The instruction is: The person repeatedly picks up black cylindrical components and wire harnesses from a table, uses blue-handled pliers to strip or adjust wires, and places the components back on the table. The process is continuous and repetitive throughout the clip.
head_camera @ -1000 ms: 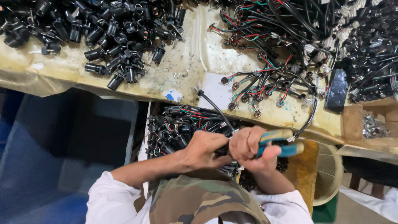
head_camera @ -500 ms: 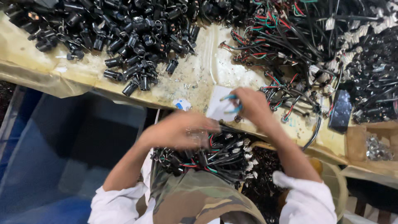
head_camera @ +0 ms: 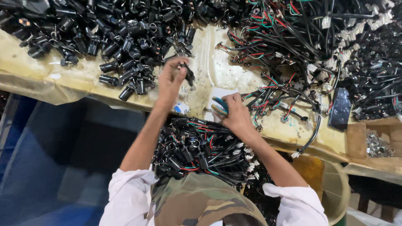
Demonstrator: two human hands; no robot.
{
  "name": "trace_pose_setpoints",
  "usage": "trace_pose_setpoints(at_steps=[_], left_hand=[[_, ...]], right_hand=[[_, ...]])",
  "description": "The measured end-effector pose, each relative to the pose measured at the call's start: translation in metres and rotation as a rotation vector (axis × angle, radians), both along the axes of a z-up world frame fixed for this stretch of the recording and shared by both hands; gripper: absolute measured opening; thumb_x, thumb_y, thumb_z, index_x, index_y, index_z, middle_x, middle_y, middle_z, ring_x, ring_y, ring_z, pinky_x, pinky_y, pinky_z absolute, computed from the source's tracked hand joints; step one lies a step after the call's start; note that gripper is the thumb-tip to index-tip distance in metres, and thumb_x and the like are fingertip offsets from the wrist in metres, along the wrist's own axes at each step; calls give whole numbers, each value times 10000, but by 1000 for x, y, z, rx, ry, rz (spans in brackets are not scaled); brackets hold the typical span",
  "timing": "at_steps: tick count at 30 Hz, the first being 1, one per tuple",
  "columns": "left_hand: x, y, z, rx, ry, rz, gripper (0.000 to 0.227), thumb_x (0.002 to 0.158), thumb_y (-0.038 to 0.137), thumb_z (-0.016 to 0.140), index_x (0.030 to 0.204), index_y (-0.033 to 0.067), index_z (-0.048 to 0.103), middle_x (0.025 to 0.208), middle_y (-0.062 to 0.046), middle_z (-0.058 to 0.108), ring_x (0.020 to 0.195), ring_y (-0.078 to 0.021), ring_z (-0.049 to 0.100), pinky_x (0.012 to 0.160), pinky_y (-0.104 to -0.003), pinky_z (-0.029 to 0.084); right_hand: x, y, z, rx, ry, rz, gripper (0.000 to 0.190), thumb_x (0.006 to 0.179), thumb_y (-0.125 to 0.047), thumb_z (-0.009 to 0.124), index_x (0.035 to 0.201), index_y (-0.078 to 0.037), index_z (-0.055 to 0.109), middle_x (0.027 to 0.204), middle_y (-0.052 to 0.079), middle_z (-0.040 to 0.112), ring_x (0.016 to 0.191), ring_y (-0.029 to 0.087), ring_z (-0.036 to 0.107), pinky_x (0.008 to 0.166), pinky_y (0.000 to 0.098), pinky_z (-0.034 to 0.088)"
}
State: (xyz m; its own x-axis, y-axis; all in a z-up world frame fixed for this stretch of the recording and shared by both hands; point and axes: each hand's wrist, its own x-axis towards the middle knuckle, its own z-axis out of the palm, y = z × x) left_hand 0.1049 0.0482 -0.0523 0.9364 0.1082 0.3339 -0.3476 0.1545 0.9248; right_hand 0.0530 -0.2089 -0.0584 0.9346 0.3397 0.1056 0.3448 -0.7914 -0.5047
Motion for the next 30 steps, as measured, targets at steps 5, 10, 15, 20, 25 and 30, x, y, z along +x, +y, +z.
trace_pose_setpoints(at_steps=[5,10,15,20,25,30], left_hand=[[-43,-35,15,-754,351,-540,395,1045,437,573,1246,98,565,894,-55,539,778,-166,501,750,-335,457],[-65,-42,20,-717,323,-601,495,1049,504,497,931,29,569,820,-68,516,789,-176,478,777,-318,401],[-58,-51,23,-597,287,-514,355,1012,341,560,838,31,552,787,-68,488,787,-183,466,775,-329,386],[-66,-47,33,-457,496,-389,239,970,257,569,927,31,636,738,-33,490,673,-121,420,619,-270,349],[-82,-45,55,235,329,-557,322,828,234,720,1122,103,707,776,-2,664,644,-104,609,613,-291,499],[-88,-58,56,482,-144,-787,307,758,308,827,945,77,745,741,-125,676,609,-240,653,583,-345,495]], right_hand=[[11,-1,-7,-83,30,-116,411,765,-227,832,1078,-31,653,1036,194,621,826,411,654,687,489,516],[4,-14,-13,61,58,-148,371,781,-298,858,978,-37,684,906,134,682,834,353,689,737,454,535],[-13,-5,-23,63,-78,-147,261,855,-211,841,971,-30,693,946,148,688,797,326,684,689,432,525],[-10,-10,25,480,145,-242,323,781,-160,879,1015,-62,679,894,63,699,728,179,690,617,362,551],[-28,-35,119,933,10,185,295,815,-80,920,943,-135,660,881,16,678,803,138,667,735,339,562],[-18,-25,133,564,307,609,267,764,-114,878,905,-59,657,874,21,700,823,134,697,722,320,560]])
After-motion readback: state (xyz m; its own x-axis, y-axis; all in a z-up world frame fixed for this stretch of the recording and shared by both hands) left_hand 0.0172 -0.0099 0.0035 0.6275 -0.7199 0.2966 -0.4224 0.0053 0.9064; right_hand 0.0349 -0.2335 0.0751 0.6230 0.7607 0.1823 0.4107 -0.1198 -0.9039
